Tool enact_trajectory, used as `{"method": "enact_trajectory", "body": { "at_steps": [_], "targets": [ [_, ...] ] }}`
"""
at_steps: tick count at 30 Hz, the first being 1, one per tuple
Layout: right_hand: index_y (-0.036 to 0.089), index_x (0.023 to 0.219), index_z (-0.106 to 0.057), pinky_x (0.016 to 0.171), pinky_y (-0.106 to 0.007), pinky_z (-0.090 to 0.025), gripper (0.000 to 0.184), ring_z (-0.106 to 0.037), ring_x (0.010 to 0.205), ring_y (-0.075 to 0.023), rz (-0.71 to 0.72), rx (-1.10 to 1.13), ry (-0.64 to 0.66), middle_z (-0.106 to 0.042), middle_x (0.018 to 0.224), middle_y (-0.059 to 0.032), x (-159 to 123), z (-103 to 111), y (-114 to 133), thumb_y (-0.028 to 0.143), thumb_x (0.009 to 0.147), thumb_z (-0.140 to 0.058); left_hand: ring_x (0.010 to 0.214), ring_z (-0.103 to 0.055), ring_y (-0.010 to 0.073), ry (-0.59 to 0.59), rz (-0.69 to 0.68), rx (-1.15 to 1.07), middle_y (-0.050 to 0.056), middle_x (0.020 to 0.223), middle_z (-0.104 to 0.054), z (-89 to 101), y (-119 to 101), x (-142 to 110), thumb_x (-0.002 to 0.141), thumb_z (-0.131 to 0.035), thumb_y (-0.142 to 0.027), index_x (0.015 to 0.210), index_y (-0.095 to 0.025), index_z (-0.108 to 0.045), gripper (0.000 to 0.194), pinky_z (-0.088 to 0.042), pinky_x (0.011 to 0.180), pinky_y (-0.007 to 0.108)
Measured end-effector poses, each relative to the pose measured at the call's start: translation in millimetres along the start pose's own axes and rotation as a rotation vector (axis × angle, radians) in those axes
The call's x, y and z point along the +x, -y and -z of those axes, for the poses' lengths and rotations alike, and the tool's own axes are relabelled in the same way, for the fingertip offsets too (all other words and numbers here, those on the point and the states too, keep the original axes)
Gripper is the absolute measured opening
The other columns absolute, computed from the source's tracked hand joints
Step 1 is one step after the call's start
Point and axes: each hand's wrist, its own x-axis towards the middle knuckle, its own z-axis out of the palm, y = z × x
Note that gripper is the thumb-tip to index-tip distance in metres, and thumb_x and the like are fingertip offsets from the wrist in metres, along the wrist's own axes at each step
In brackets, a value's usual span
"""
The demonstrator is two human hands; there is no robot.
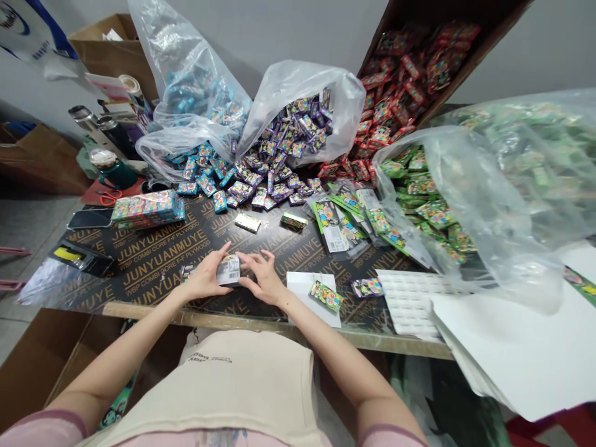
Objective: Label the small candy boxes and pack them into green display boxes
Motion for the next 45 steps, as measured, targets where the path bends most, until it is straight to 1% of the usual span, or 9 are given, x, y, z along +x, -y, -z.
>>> {"method": "enact_trajectory", "body": {
  "at_steps": [4, 12, 18, 23, 28, 31, 34, 41, 45],
  "targets": [
    [0.02, 0.128, -0.053, 0.103, -0.046, -0.026, 0.044, -0.047, 0.12, -0.0284, -0.162, -0.24, -0.182, -0.062, 0.124, -0.0117, 67, 10, -42, 0.041, 0.09, -0.051, 0.112, -0.048, 0.03, 0.036, 0.042, 0.07, 0.012, 0.124, -0.051, -14.7, 4, 2, 0.059, -0.077, -0.028, 0.151, -0.022, -0.011, 0.114, -0.04, 0.098, 0.046],
    [0.013, 0.13, -0.051, 0.106, -0.053, -0.021, 0.047, -0.039, 0.129, -0.0337, -0.161, -0.516, -0.015, -0.057, 0.131, -0.0186, 173, 33, -113, 0.019, 0.083, -0.055, 0.118, -0.044, 0.0296, 0.056, -0.009, 0.112, 0.012, 0.131, -0.048, -42.1, 16, -11, 0.062, -0.078, -0.037, 0.149, -0.024, -0.024, 0.104, -0.033, 0.105, 0.049],
    [0.014, 0.118, -0.056, 0.09, -0.042, -0.041, 0.033, -0.061, 0.093, -0.0262, -0.24, -0.165, -0.261, -0.069, 0.101, -0.0132, 126, 19, -71, 0.028, 0.096, -0.036, 0.118, -0.048, 0.0318, -0.155, 0.136, -0.152, 0.014, 0.123, -0.057, -28.9, 6, -2, 0.06, -0.079, -0.054, 0.131, -0.019, -0.054, 0.083, -0.03, 0.107, 0.053],
    [0.021, 0.107, -0.056, 0.08, -0.035, -0.05, 0.03, -0.064, 0.088, -0.0212, -0.397, 0.64, -0.389, -0.069, 0.097, -0.0049, 55, -20, -2, 0.045, 0.091, -0.048, 0.089, -0.065, 0.0239, -0.383, 0.559, -1.12, 0.012, 0.093, -0.07, -27.7, -26, 36, 0.073, -0.063, -0.064, 0.095, -0.013, -0.069, 0.056, -0.051, 0.085, 0.04],
    [0.023, 0.125, -0.05, 0.108, -0.049, -0.034, 0.063, -0.046, 0.128, -0.0291, -0.207, 0.334, -0.301, -0.051, 0.136, -0.0121, 9, -9, 14, 0.047, 0.072, -0.073, 0.059, -0.062, 0.0127, -0.409, 0.74, -1.522, 0.005, 0.069, -0.069, -20.6, -38, 41, 0.056, -0.084, -0.041, 0.074, -0.01, -0.067, 0.04, -0.051, 0.063, 0.025],
    [0.025, 0.143, -0.032, 0.113, -0.054, -0.024, 0.092, -0.029, 0.14, -0.0325, -0.013, 0.156, -0.139, -0.032, 0.151, -0.0136, 3, 12, 11, 0.045, 0.066, -0.078, 0.052, -0.059, 0.0113, -0.217, 0.706, -1.429, 0.004, 0.061, -0.067, -17.6, -42, 31, 0.052, -0.086, -0.036, 0.07, -0.009, -0.067, 0.038, -0.047, 0.057, 0.024],
    [0.026, 0.142, -0.034, 0.108, -0.051, -0.029, 0.084, -0.037, 0.134, -0.0314, 0.102, 0.084, -0.001, -0.046, 0.141, -0.0114, 3, 21, 11, 0.037, 0.068, -0.074, 0.052, -0.056, 0.0111, -0.092, 0.619, -1.233, 0.003, 0.06, -0.065, -17.7, -43, 23, 0.058, -0.082, -0.043, 0.07, -0.009, -0.068, 0.039, -0.044, 0.055, 0.023],
    [0.021, 0.131, -0.047, 0.099, -0.046, -0.033, 0.067, -0.049, 0.118, -0.0308, -0.082, -0.126, -0.153, -0.055, 0.126, -0.0116, -6, 12, -10, 0.022, 0.067, -0.065, 0.123, -0.045, 0.0343, -0.081, 0.17, -0.055, 0.016, 0.132, -0.054, -8.7, -9, 1, 0.058, -0.08, -0.047, 0.137, -0.017, -0.048, 0.09, -0.03, 0.106, 0.05],
    [0.021, 0.132, -0.047, 0.1, -0.049, -0.03, 0.068, -0.049, 0.12, -0.0325, -0.091, -0.183, -0.027, -0.054, 0.13, -0.0136, -13, 1, -21, 0.024, 0.068, -0.07, 0.115, -0.049, 0.0328, 0.101, 0.094, 0.234, 0.014, 0.124, -0.055, -12.6, 5, -10, 0.054, -0.082, -0.032, 0.15, -0.019, -0.023, 0.113, -0.031, 0.104, 0.051]
  ]
}}
